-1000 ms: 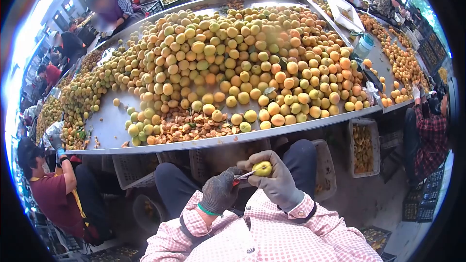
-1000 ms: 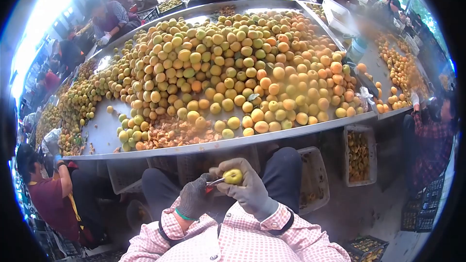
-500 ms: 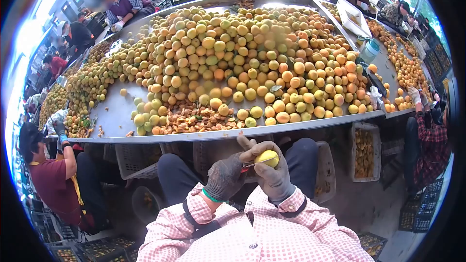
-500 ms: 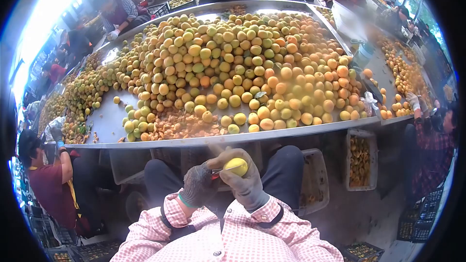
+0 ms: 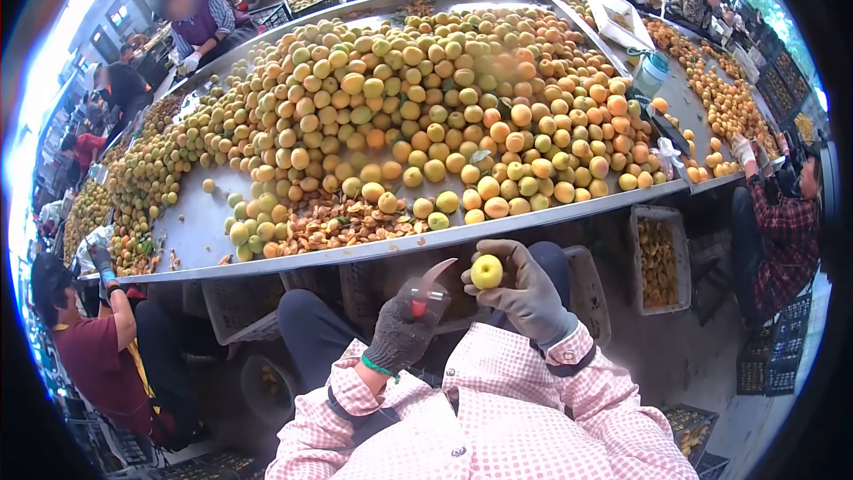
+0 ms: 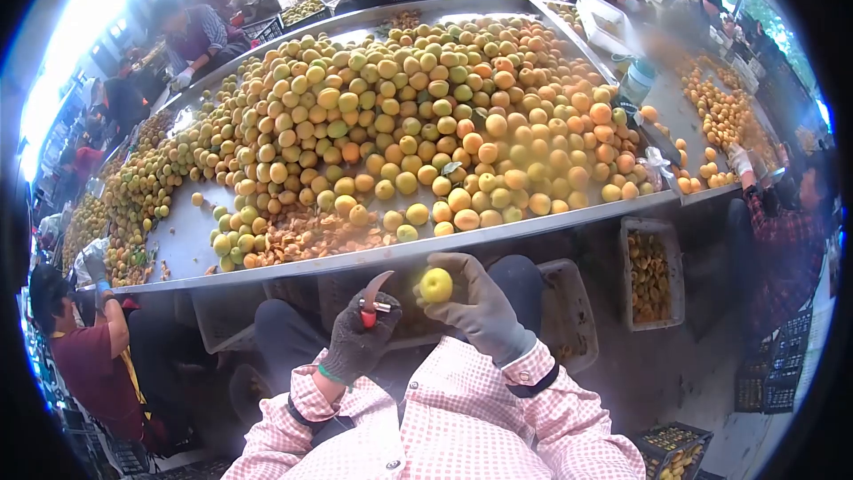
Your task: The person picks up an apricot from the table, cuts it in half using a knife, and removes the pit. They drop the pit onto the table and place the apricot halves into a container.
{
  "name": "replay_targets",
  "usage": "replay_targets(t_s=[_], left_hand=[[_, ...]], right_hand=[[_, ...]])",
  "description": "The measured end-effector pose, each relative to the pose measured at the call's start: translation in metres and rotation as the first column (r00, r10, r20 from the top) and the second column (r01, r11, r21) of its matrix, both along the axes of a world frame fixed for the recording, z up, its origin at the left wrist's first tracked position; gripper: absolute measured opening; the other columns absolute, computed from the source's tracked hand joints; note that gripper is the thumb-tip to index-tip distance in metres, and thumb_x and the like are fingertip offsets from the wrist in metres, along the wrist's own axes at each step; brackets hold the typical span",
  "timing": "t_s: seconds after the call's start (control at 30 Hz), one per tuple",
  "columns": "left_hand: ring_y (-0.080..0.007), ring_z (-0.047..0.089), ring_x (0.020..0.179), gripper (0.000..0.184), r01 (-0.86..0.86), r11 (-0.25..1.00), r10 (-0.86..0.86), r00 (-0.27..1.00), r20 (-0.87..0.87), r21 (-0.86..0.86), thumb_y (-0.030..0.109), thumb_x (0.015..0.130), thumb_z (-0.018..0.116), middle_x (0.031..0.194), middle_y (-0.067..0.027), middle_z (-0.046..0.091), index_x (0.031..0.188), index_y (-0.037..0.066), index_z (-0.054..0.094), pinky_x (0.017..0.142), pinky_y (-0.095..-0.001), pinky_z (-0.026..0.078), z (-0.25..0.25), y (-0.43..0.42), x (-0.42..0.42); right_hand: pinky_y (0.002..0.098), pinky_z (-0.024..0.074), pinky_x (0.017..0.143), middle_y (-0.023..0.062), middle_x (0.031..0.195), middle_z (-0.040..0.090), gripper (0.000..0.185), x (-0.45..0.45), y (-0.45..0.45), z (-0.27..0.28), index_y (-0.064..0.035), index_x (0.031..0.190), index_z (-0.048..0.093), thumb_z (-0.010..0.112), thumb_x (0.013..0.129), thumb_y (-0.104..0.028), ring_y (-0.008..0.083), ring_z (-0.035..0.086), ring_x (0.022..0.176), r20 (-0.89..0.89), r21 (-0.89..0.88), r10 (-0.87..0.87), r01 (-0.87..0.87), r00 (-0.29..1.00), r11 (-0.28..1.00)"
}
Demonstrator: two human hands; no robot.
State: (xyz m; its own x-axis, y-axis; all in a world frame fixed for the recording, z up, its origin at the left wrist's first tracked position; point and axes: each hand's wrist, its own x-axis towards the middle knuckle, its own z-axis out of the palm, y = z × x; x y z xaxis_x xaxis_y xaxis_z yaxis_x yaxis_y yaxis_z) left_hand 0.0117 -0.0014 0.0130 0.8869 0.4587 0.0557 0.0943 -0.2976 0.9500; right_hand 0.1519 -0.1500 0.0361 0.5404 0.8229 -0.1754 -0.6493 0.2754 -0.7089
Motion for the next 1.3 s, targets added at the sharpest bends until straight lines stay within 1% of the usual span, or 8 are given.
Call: replay_targets(t_s=[0.03, 0.07, 0.1, 0.2, 0.37, 0.57, 1.0, 1.3], left_hand=[[-0.0098, 0.058, 0.082, 0.026, 0.0, 1.0, 0.0, 1.0, -0.003, -0.004, 0.003, 0.085, 0.065, 0.091, -0.0007, 0.062, 0.11, 0.005, 0.059, 0.075, -0.0256, 0.048, 0.0, -0.002, 0.001], [-0.0218, 0.062, 0.08, 0.024, 0.006, 1.0, -0.006, 1.0, 0.003, 0.02, 0.007, 0.084, 0.065, 0.087, -0.0086, 0.063, 0.107, 0.006, 0.059, 0.071, -0.0311, 0.049, 0.001, -0.004, 0.003], [-0.0339, 0.065, 0.077, 0.022, 0.011, 0.999, -0.011, 1.0, 0.005, 0.042, 0.012, 0.083, 0.065, 0.083, -0.0165, 0.065, 0.103, 0.006, 0.058, 0.066, -0.0366, 0.051, 0.001, -0.006, 0.003], [-0.0381, 0.063, 0.079, 0.024, 0.024, 0.994, -0.017, 0.998, -0.066, 0.109, 0.013, 0.081, 0.066, 0.085, -0.0178, 0.064, 0.104, 0.009, 0.059, 0.066, -0.04, 0.051, 0.006, -0.007, 0.0], [-0.0379, 0.063, 0.082, 0.028, 0.038, 0.983, -0.013, 0.991, -0.137, 0.182, 0.014, 0.08, 0.066, 0.087, -0.0172, 0.065, 0.106, 0.011, 0.058, 0.066, -0.0423, 0.051, 0.012, -0.008, -0.008], [-0.0376, 0.063, 0.082, 0.028, 0.038, 0.957, 0.004, 0.99, -0.141, 0.289, 0.01, 0.078, 0.064, 0.089, -0.0171, 0.065, 0.105, 0.012, 0.058, 0.065, -0.0435, 0.051, 0.014, -0.008, -0.012], [-0.0383, 0.064, 0.081, 0.032, -0.101, 0.925, 0.132, 0.99, -0.059, 0.366, 0.007, 0.076, 0.063, 0.091, -0.0172, 0.065, 0.108, 0.011, 0.058, 0.066, -0.0441, 0.052, 0.012, -0.008, -0.013], [-0.0371, 0.064, 0.086, 0.036, -0.053, 0.955, 0.065, 0.997, -0.032, 0.292, 0.009, 0.079, 0.064, 0.097, -0.0161, 0.065, 0.114, 0.013, 0.057, 0.069, -0.0429, 0.052, 0.013, -0.006, -0.014]], right_hand=[[0.0297, 0.0522, 0.087, 0.0099, 0.114, 0.055, 0.056, 0.0, 0.0, -0.001, -0.0064, 0.128, 0.043, 0.062, 0.079, 0.011, 0.0188, 0.061, 0.1, 0.124, -0.052, 0.015, -0.009, 0.992, 0.999], [0.0291, 0.0528, 0.086, 0.0096, 0.113, 0.055, 0.057, 0.001, 0.0, -0.002, -0.0064, 0.127, 0.044, 0.064, 0.077, 0.013, 0.0188, 0.061, 0.1, 0.246, -0.104, 0.039, -0.014, 0.968, 0.994], [0.0284, 0.0527, 0.087, 0.008, 0.109, 0.055, 0.057, 0.002, 0.001, 0.003, -0.0061, 0.122, 0.045, 0.066, 0.073, 0.015, 0.0185, 0.061, 0.101, 0.246, -0.19, 0.087, -0.04, 0.965, 0.981], [0.0256, 0.0496, 0.086, 0.004, 0.111, 0.047, 0.055, -0.01, 0.008, -0.003, -0.0075, 0.119, 0.042, 0.067, 0.075, 0.014, 0.0141, 0.057, 0.1, 0.114, -0.016, -0.025, 0.027, 0.993, 1.0], [0.0291, 0.0525, 0.086, 0.0142, 0.11, 0.058, 0.049, -0.023, 0.015, -0.006, -0.0074, 0.113, 0.043, 0.067, 0.076, 0.012, 0.0211, 0.06, 0.102, 0.026, 0.07, -0.001, -0.001, 1.0, 0.998], [0.0281, 0.0544, 0.084, 0.0149, 0.112, 0.057, 0.043, -0.036, 0.024, -0.006, -0.0061, 0.11, 0.046, 0.066, 0.077, 0.013, 0.0199, 0.061, 0.102, 0.064, 0.151, -0.054, 0.043, 0.997, 0.988], [0.0302, 0.0509, 0.089, 0.0133, 0.11, 0.061, 0.044, -0.045, 0.034, -0.004, -0.0078, 0.11, 0.047, 0.067, 0.076, 0.013, 0.0189, 0.06, 0.103, 0.014, 0.21, -0.067, 0.062, 0.998, 0.976], [0.0387, 0.0435, 0.098, 0.0056, 0.102, 0.059, 0.044, -0.048, 0.035, -0.001, -0.01, 0.109, 0.046, 0.071, 0.077, 0.005, 0.0229, 0.059, 0.106, 0.04, 0.17, -0.038, 0.03, 0.998, 0.985]])
